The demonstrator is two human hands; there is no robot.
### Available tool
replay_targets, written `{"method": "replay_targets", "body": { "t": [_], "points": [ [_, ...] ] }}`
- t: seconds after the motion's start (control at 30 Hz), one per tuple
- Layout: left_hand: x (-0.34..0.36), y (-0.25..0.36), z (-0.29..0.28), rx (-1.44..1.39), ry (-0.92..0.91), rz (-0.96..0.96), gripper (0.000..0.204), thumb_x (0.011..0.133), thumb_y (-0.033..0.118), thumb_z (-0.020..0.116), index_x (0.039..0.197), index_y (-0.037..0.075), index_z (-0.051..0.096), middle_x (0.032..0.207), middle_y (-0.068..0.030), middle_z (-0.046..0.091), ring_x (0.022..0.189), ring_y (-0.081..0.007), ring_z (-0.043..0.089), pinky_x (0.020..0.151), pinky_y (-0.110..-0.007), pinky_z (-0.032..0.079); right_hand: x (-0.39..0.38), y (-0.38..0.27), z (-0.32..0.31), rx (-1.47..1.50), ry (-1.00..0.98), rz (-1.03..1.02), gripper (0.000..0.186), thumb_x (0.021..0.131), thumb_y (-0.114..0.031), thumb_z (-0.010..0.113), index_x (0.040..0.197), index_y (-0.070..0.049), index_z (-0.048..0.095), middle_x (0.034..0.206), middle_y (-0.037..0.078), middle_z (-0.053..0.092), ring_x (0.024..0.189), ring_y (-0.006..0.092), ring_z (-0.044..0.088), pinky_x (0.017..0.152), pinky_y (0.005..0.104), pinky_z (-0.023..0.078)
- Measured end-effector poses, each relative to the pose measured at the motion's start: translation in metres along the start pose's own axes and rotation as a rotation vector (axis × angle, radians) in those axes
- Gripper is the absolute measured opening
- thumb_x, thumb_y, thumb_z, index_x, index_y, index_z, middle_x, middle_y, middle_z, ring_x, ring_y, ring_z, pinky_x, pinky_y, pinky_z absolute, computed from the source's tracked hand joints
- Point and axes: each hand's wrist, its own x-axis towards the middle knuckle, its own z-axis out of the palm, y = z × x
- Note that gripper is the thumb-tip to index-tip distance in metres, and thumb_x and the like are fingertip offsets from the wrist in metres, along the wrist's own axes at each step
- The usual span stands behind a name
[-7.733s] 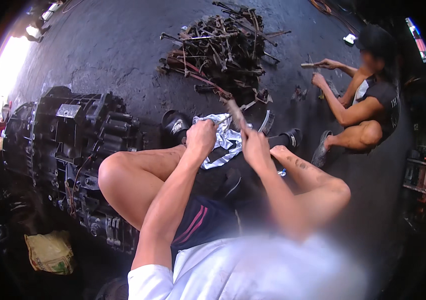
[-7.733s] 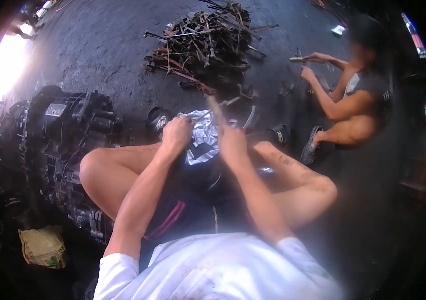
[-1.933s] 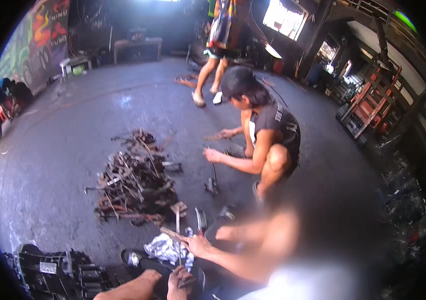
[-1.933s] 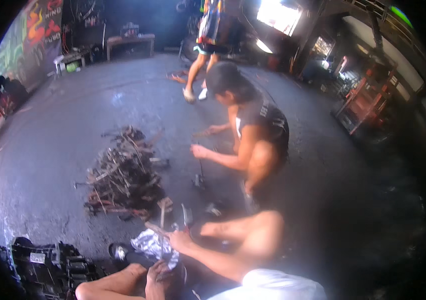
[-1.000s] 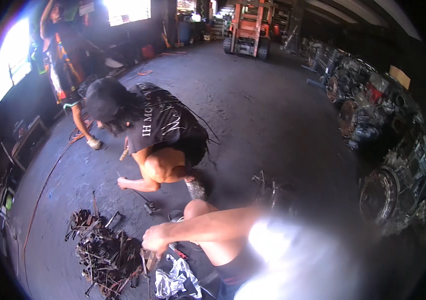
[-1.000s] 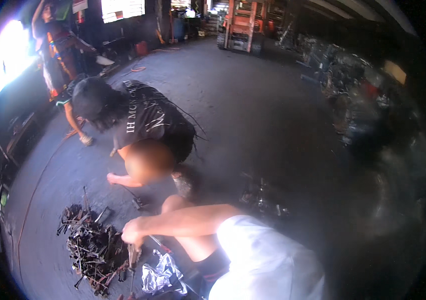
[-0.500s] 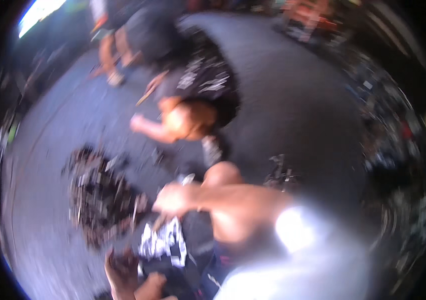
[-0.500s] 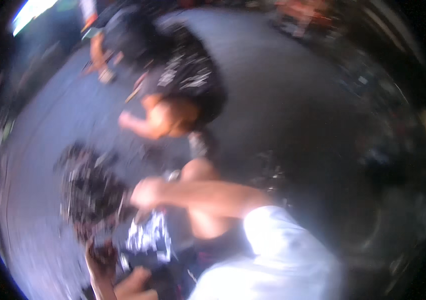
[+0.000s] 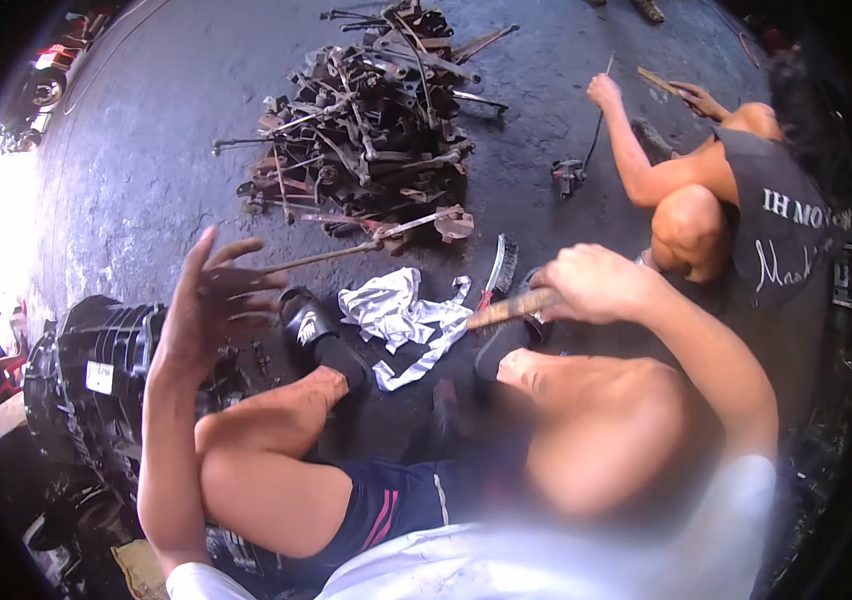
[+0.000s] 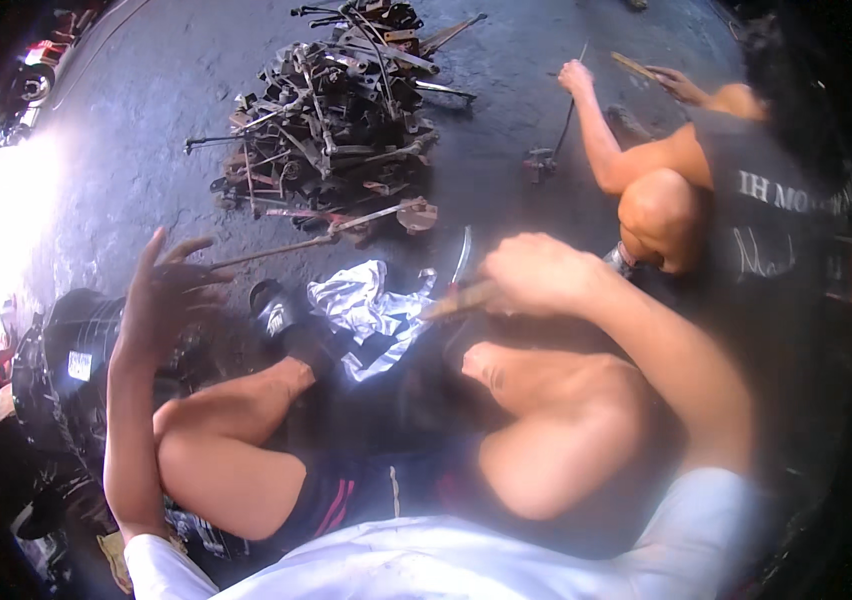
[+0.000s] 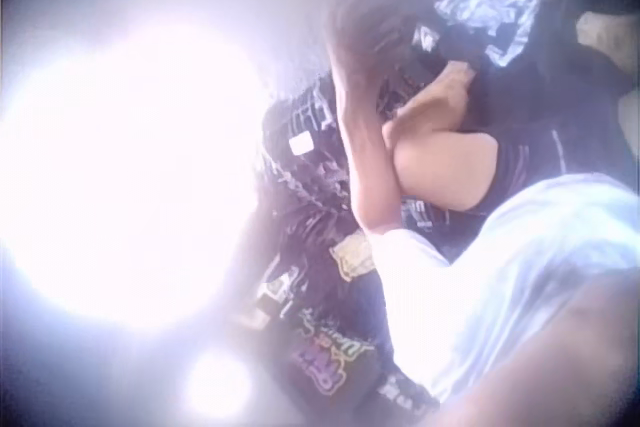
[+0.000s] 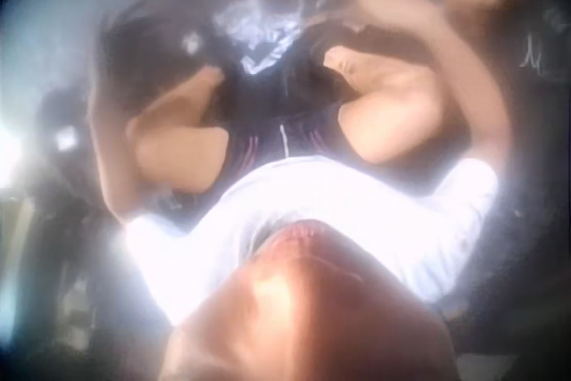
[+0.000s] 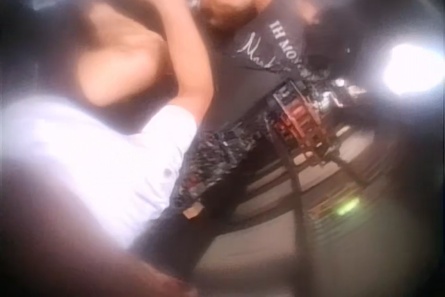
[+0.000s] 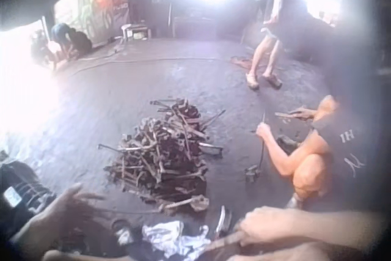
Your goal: Cleaning and repairing metal automotive components using a wire brush and hammer.
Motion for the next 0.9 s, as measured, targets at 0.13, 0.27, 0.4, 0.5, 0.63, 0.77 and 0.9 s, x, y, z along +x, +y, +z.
{"method": "replay_targets", "body": {
  "t": [0.13, 0.27, 0.4, 0.5, 0.63, 0.77, 0.9],
  "points": [
    [0.028, 0.015, -0.023, 0.179, 0.269, -0.075, 0.081, 0.094, 0.075, 0.029, 0.126, 0.008, 0.06, 0.091, -0.0152, 0.071, 0.073, -0.0219, 0.068, 0.072, -0.03, 0.051, 0.098, 0.073, 0.024, -0.007, -0.076, -0.041, 0.037, 0.082, -0.039, 0.073, 0.101, -0.008, 0.073, 0.088, 0.018, 0.071, 0.091, 0.0365, 0.068, 0.08, 0.0465, 0.054],
    [0.108, 0.006, -0.068, 0.221, 0.218, -0.146, 0.081, 0.092, 0.076, 0.035, 0.132, 0.009, 0.056, 0.091, -0.0148, 0.067, 0.077, -0.0219, 0.064, 0.073, -0.031, 0.05, 0.156, 0.088, 0.063, 0.093, 0.005, -0.089, 0.039, 0.083, -0.034, 0.07, 0.113, -0.009, 0.068, 0.104, 0.018, 0.07, 0.101, 0.0361, 0.066, 0.085, 0.0511, 0.052],
    [0.169, -0.028, -0.241, 0.396, 0.444, -0.065, 0.084, 0.094, 0.07, 0.042, 0.145, 0.004, 0.041, 0.13, -0.0217, 0.058, 0.115, -0.0326, 0.056, 0.096, -0.045, 0.044, 0.142, 0.044, 0.013, -0.021, 0.205, 0.042, 0.042, 0.077, -0.039, 0.073, 0.105, -0.007, 0.075, 0.105, 0.014, 0.073, 0.103, 0.0351, 0.068, 0.088, 0.0612, 0.05],
    [0.166, -0.04, -0.201, 1.188, 0.742, 0.323, 0.077, 0.093, 0.052, 0.062, 0.137, -0.009, 0.043, 0.125, -0.0321, 0.057, 0.113, -0.0436, 0.059, 0.094, -0.047, 0.048, 0.03, 0.043, -0.003, 0.422, 0.399, 0.082, 0.039, 0.073, -0.037, 0.076, 0.09, -0.003, 0.075, 0.095, 0.018, 0.073, 0.093, 0.0354, 0.07, 0.077, 0.0488, 0.056],
    [0.07, 0.032, 0.058, 1.16, -0.042, 0.387, 0.065, 0.09, 0.03, 0.072, 0.138, -0.005, 0.045, 0.117, -0.0195, 0.062, 0.091, -0.0285, 0.063, 0.08, -0.041, 0.049, -0.167, 0.021, 0.029, 0.833, 0.705, 0.343, 0.053, 0.08, -0.037, 0.075, 0.118, -0.003, 0.061, 0.091, 0.022, 0.069, 0.093, 0.04, 0.068, 0.08, 0.052, 0.053],
    [-0.108, 0.149, 0.316, 1.124, -0.57, 0.416, 0.039, 0.095, 0.016, 0.064, 0.128, -0.001, 0.054, 0.109, -0.0108, 0.067, 0.091, -0.0196, 0.064, 0.076, -0.032, 0.051, -0.315, -0.027, 0.067, 1.224, 0.799, 0.626, 0.055, 0.089, -0.041, 0.066, 0.128, -0.004, 0.056, 0.093, 0.021, 0.068, 0.093, 0.0422, 0.066, 0.085, 0.0516, 0.052],
    [-0.196, 0.218, 0.496, 1.05, -0.931, 0.395, 0.029, 0.096, 0.018, 0.064, 0.12, 0.003, 0.061, 0.106, -0.0081, 0.07, 0.086, -0.0159, 0.068, 0.073, -0.026, 0.053, -0.476, -0.064, 0.104, 1.06, 0.908, 0.922, 0.054, 0.078, -0.037, 0.073, 0.119, -0.004, 0.065, 0.11, 0.021, 0.063, 0.1, 0.0345, 0.062, 0.088, 0.0396, 0.052]
  ]
}}
